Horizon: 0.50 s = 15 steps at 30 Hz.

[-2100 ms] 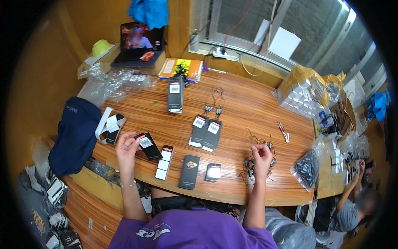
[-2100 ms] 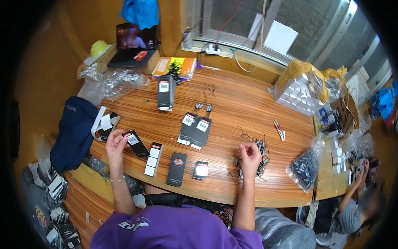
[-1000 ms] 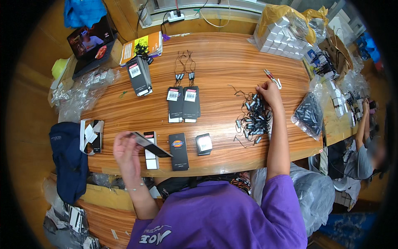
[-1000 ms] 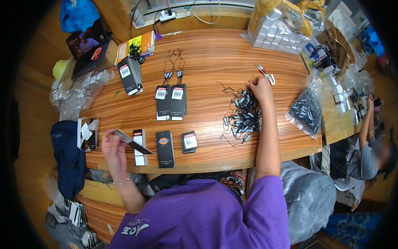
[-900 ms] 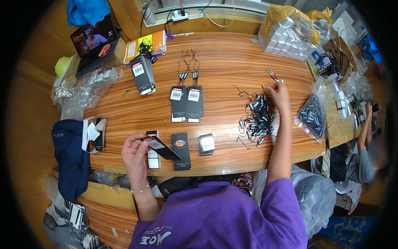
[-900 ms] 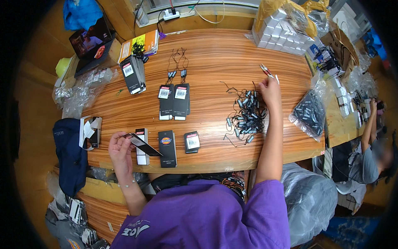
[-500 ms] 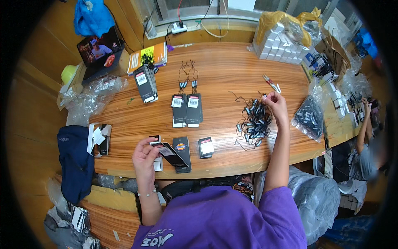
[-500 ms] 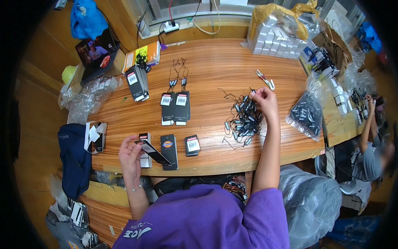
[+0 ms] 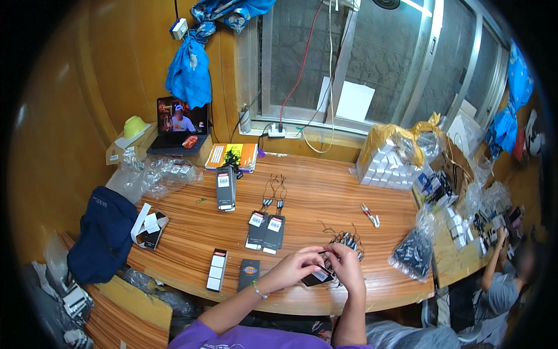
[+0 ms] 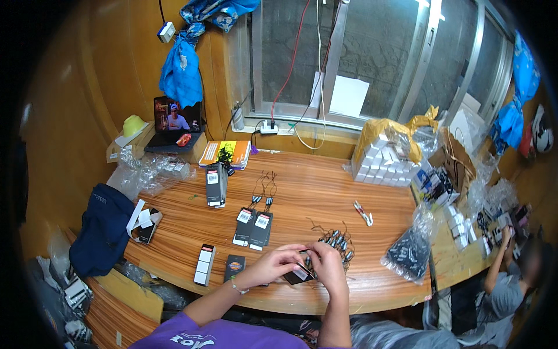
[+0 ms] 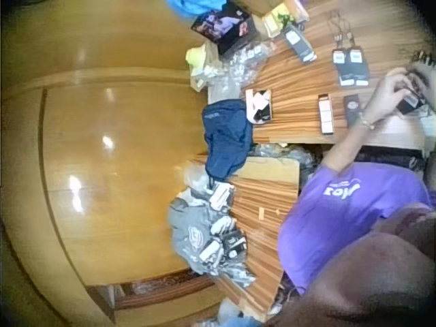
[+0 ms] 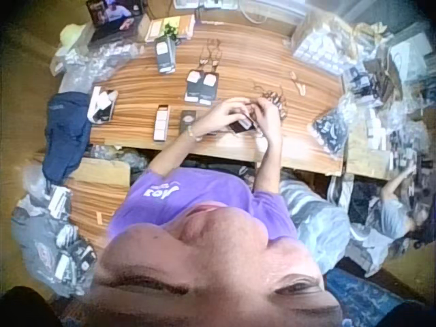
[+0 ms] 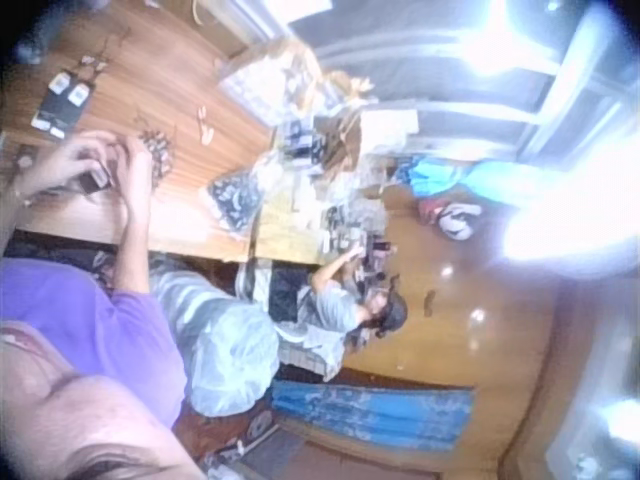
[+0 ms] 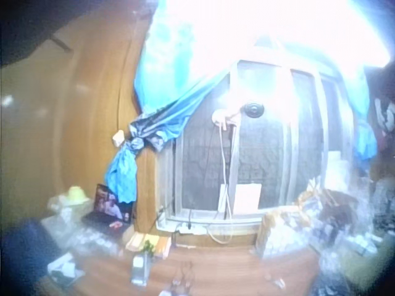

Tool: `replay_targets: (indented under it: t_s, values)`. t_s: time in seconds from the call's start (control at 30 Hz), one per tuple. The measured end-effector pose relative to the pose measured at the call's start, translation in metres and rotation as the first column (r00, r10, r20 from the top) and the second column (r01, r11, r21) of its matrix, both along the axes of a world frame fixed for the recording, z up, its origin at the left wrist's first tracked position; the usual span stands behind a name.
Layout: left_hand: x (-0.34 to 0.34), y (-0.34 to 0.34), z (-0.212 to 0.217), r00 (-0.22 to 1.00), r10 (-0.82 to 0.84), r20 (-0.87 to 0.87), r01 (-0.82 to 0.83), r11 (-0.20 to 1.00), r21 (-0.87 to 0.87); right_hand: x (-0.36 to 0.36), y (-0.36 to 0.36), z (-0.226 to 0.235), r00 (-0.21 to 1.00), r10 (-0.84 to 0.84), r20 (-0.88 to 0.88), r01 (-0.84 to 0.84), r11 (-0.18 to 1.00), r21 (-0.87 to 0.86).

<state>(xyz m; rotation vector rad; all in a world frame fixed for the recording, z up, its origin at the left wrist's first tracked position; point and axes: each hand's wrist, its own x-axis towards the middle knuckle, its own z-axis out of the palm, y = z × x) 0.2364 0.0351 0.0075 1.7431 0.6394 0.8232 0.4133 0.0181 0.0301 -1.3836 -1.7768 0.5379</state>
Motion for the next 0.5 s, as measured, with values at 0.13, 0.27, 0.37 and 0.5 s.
replay_targets:
  t_s: [0.13, 0.27, 0.37, 0.5]
  values:
    - [0.027, 0.016, 0.001, 0.987, 0.06, -0.149, -0.068, 0.996, -0.049, 0.023, 0.002, -0.011, 0.99, -0.046, -0.131, 0.033, 0.994, -0.1]
    - [0.041, 0.035, -0.027, 0.993, -0.112, 0.031, 0.116, 0.927, -0.356, 0.039, 0.007, -0.019, 0.934, -0.012, -0.357, -0.064, 0.977, -0.202]
    - [0.047, 0.037, -0.012, 0.999, -0.043, -0.019, 0.034, 0.934, -0.356, 0.061, 0.013, -0.03, 0.719, -0.039, -0.694, -0.212, 0.939, -0.272]
    - [0.046, 0.04, -0.004, 0.998, 0.058, 0.035, -0.036, 0.89, -0.455, 0.082, 0.013, -0.036, 0.327, -0.028, -0.945, -0.325, 0.935, -0.14]
